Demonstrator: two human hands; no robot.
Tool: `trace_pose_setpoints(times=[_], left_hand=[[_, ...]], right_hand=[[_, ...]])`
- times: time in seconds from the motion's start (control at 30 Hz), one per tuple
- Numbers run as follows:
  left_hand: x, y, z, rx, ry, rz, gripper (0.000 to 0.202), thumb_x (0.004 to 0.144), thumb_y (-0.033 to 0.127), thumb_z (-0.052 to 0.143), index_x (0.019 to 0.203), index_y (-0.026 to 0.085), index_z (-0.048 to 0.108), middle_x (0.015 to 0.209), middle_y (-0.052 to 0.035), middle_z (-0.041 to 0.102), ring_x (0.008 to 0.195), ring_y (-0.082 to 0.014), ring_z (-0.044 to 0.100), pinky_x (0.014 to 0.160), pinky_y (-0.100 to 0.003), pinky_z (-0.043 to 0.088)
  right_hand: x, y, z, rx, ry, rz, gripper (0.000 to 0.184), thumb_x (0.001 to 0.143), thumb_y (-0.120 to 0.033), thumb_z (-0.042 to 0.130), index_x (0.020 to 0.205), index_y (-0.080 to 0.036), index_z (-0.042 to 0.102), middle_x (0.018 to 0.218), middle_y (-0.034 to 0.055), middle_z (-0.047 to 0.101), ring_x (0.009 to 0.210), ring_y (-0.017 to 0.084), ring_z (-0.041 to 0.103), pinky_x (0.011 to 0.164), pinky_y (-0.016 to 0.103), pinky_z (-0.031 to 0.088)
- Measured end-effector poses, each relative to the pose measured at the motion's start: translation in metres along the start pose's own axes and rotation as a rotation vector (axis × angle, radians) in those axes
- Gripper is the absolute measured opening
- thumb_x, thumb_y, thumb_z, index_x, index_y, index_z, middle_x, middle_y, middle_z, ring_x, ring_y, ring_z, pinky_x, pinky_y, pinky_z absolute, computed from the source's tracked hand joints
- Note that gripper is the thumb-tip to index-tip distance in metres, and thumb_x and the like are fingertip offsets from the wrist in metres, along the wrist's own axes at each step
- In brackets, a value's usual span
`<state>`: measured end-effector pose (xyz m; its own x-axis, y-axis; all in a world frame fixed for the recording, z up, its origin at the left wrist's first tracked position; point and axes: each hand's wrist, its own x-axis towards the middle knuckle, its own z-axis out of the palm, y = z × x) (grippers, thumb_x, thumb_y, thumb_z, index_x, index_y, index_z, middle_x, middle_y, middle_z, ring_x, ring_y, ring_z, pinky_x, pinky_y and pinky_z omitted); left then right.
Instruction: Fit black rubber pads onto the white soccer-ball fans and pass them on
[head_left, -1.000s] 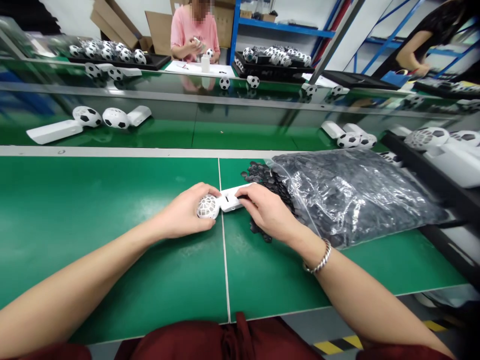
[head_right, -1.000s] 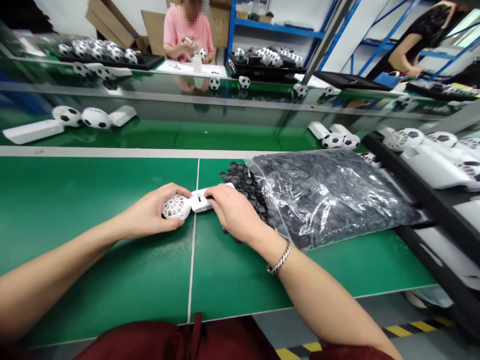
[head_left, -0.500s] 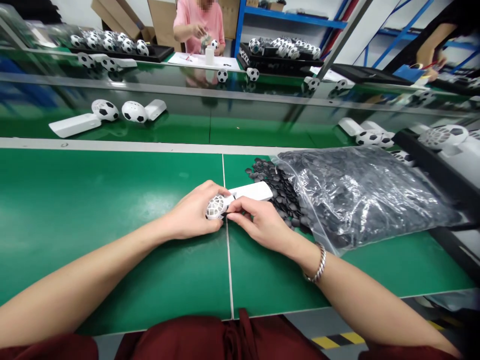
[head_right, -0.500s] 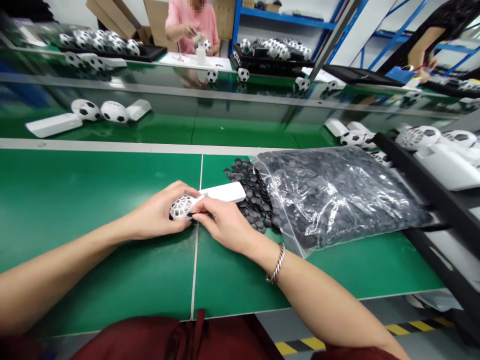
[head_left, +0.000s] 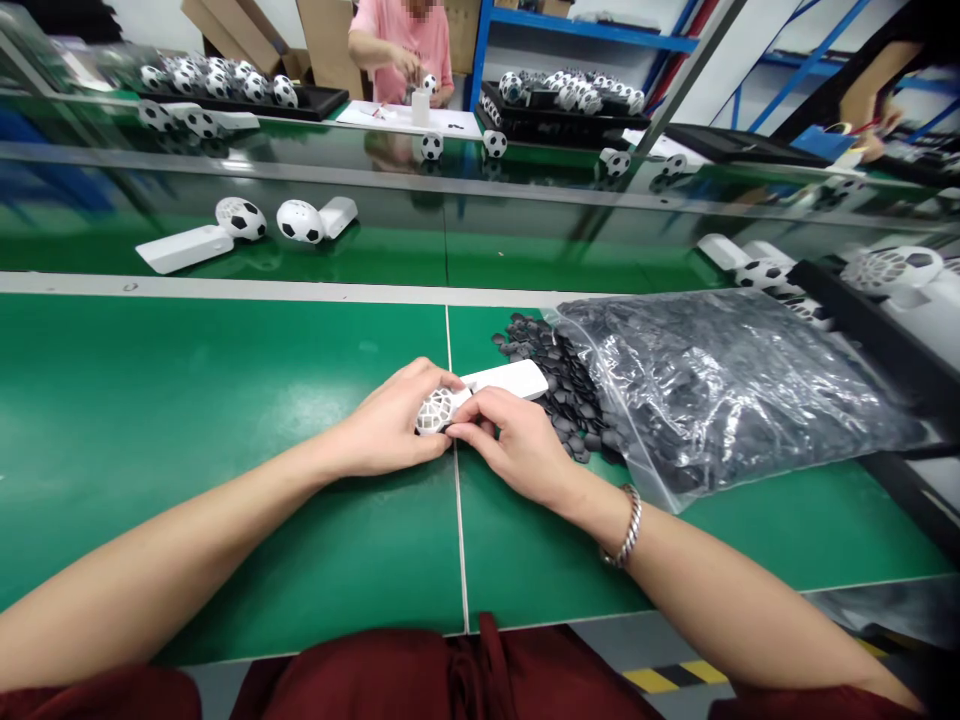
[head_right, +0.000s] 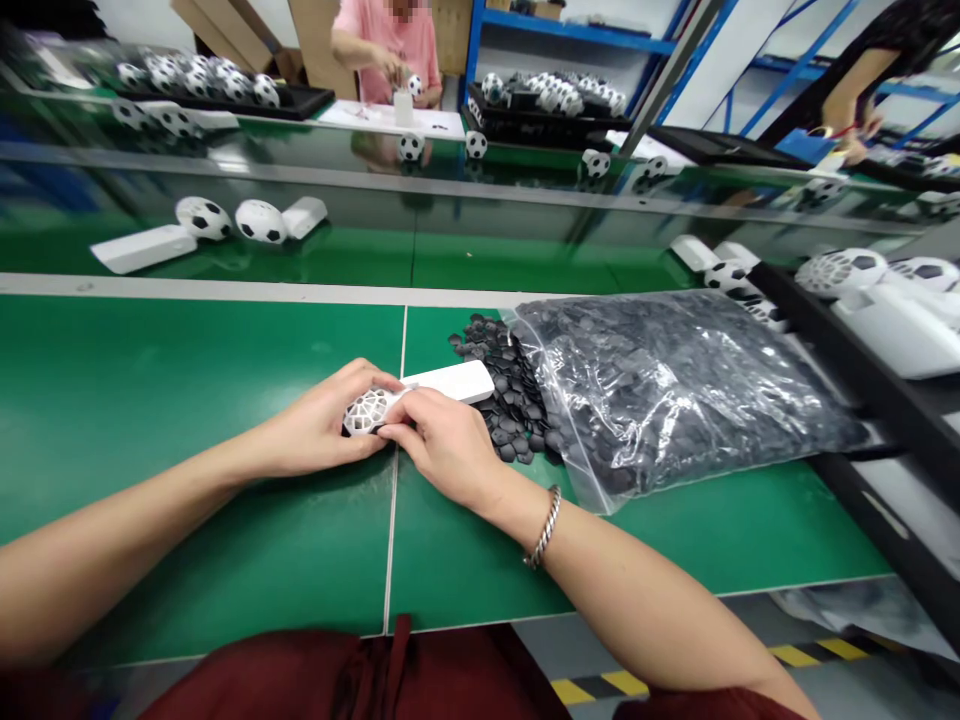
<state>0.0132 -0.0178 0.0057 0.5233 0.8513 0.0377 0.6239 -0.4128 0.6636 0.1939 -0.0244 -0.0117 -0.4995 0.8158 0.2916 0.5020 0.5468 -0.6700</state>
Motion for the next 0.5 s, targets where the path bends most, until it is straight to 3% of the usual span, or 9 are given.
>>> trace_pose_setpoints(times=[0.2, 0.37, 0.5], left_hand=[[0.002, 0.003, 0.004, 0.022, 0.05, -0.025, 0.039, 0.066, 0.024, 0.057, 0.104, 0.019, 0.049, 0.1, -0.0049, 0.05, 0.099, -0.0239, 0.05, 0.085, -0.038, 0.043], [-0.002, 0.006, 0.002, -0.028, 0.088, -0.044, 0.039, 0.065, 0.021, 0.058, 0.103, 0.02, 0.048, 0.1, -0.0039, 0.051, 0.098, -0.0222, 0.051, 0.085, -0.037, 0.043], [0.009, 0.004, -0.016, -0.049, 0.108, -0.085, 0.041, 0.063, 0.019, 0.061, 0.102, 0.02, 0.047, 0.101, -0.0027, 0.054, 0.091, -0.0205, 0.054, 0.08, -0.035, 0.045]], right_hand=[[0.006, -0.005, -0.001, -0.008, -0.008, 0.123, 0.011, 0.075, -0.023, 0.064, 0.069, -0.018, 0.056, 0.07, -0.0024, 0.058, 0.062, 0.01, 0.049, 0.057, 0.022, 0.035], [0.008, 0.001, -0.003, 0.072, 0.031, 0.045, 0.014, 0.075, -0.025, 0.064, 0.067, -0.017, 0.055, 0.065, -0.0034, 0.055, 0.056, 0.008, 0.046, 0.055, 0.021, 0.036], [0.008, 0.013, -0.016, -0.01, 0.139, 0.009, 0.012, 0.081, -0.028, 0.058, 0.075, -0.018, 0.054, 0.072, 0.0, 0.057, 0.062, 0.011, 0.05, 0.057, 0.023, 0.042]])
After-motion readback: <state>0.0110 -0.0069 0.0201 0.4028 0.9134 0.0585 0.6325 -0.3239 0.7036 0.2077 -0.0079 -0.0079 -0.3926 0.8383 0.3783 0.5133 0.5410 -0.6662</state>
